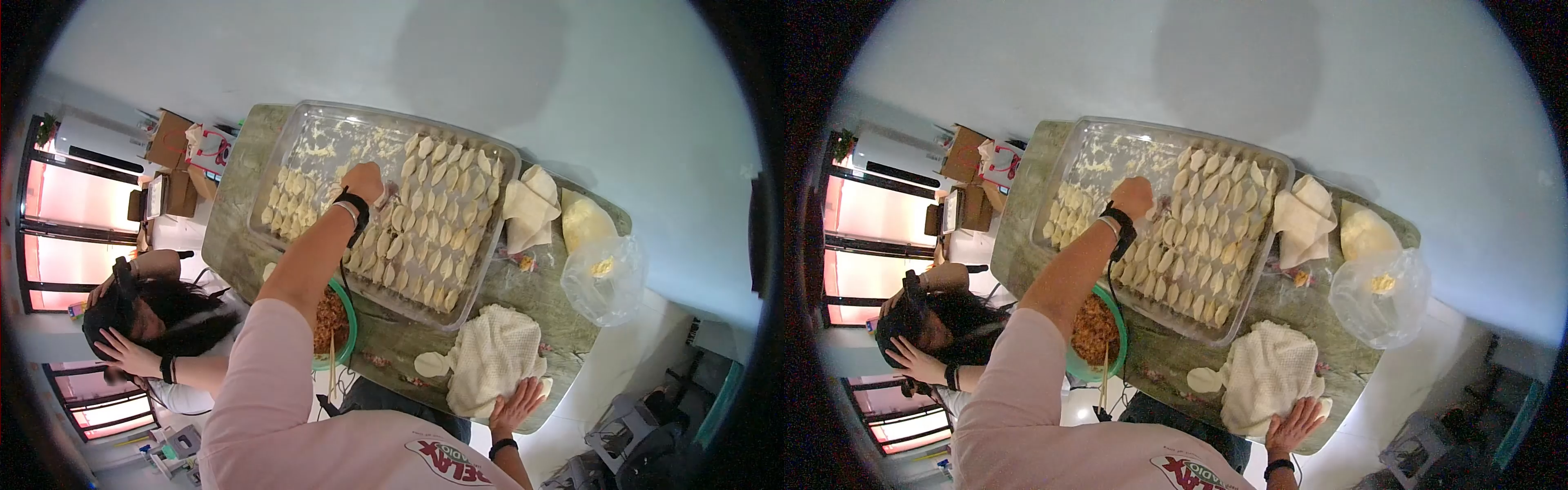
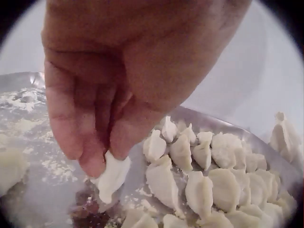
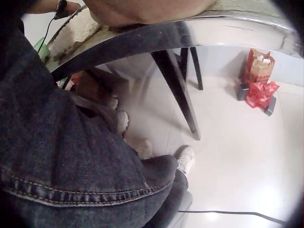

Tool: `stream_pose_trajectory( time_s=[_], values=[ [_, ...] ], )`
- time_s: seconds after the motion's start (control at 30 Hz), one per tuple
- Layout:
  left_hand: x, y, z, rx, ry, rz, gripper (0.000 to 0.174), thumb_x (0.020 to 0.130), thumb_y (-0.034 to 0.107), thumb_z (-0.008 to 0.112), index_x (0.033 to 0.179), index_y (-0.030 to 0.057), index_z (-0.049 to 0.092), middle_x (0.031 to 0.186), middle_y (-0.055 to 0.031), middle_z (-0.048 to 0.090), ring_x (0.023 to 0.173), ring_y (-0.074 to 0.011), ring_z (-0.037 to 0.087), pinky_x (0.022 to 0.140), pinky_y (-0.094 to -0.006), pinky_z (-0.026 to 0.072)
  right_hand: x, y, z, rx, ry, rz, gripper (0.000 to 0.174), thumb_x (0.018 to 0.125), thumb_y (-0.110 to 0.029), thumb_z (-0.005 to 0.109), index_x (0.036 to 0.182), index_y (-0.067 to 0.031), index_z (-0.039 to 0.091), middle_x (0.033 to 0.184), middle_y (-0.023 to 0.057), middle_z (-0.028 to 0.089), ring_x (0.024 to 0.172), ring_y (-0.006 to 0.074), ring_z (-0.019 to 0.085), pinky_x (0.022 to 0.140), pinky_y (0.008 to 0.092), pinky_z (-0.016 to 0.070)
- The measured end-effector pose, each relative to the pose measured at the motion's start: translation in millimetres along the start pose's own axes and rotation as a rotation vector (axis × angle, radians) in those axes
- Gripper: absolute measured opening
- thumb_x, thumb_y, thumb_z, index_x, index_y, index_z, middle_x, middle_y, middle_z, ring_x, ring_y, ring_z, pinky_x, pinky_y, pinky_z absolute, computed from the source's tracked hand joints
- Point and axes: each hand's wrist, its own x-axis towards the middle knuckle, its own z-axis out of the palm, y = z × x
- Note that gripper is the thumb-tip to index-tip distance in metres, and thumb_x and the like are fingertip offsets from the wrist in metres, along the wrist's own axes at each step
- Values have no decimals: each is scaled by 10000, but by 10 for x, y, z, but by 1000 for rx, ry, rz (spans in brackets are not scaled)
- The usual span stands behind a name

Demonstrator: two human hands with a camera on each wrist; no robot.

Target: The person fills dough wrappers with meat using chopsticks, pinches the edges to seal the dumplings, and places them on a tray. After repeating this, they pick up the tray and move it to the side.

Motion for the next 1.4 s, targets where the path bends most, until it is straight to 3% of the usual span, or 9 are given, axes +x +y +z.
stream_pose_trajectory(
  time_s=[0.07,0.13,0.23,0.33,1.07,1.13,1.3,1.37,1.4],
  values=[
    [57,126,-63,-65,67,1,126,750,103,576,713,-9,623,736,-197,622,633,-326,607,550,-385,521,4,1,4,5,-10,5,616,892,-461,308,1301,0,298,1400,179,249,1318,394,145,1050,582,38],
    [189,224,-91,-24,-92,-108,138,748,97,568,820,9,647,851,-198,642,795,-330,636,616,-410,522,-7,16,21,14,7,-4,612,893,-459,314,1305,-7,291,1403,181,244,1317,397,146,1048,584,36],
    [186,246,-32,-131,76,-85,160,750,108,567,869,22,632,860,-194,637,797,-327,635,658,-397,525,-17,20,20,19,18,-12,610,895,-463,309,1311,-18,283,1405,182,242,1316,399,150,1047,586,35],
    [136,297,-95,-152,1,-80,180,750,114,566,906,42,618,864,-181,634,810,-322,633,679,-382,525,-19,14,24,22,9,0,606,897,-467,302,1311,-26,283,1405,182,243,1315,399,154,1046,588,38],
    [148,338,-105,-311,256,-145,211,734,84,577,941,100,612,960,-143,603,874,-310,595,721,-399,496,-45,-12,-9,45,14,-6,606,883,-435,338,1311,-8,293,1390,194,268,1315,401,154,1041,585,33],
    [104,403,-230,-505,358,-61,252,729,92,575,978,98,607,1016,-136,592,893,-304,591,748,-393,488,-16,-25,-23,50,20,-7,607,881,-436,331,1320,-19,285,1403,179,249,1322,389,142,1042,581,26],
    [-241,775,-773,-871,421,80,273,720,131,606,982,57,594,883,-117,627,813,-258,612,714,-346,484,-35,-19,-2,39,23,1,619,877,-444,327,1336,-33,269,1416,157,231,1329,372,130,1049,567,20],
    [-448,957,-924,-1371,256,178,223,741,113,608,951,40,590,779,-61,620,722,-167,592,655,-290,477,-22,-36,-2,38,46,1,624,874,-444,334,1342,-37,264,1418,149,231,1332,364,126,1056,552,17],
    [-662,1057,-1106,-1590,58,105,218,760,143,621,964,70,595,818,-11,608,732,-123,575,659,-274,463,-20,-34,-1,36,48,-8,624,874,-444,334,1342,-37,264,1418,149,231,1332,364,126,1056,552,17]
  ],
)
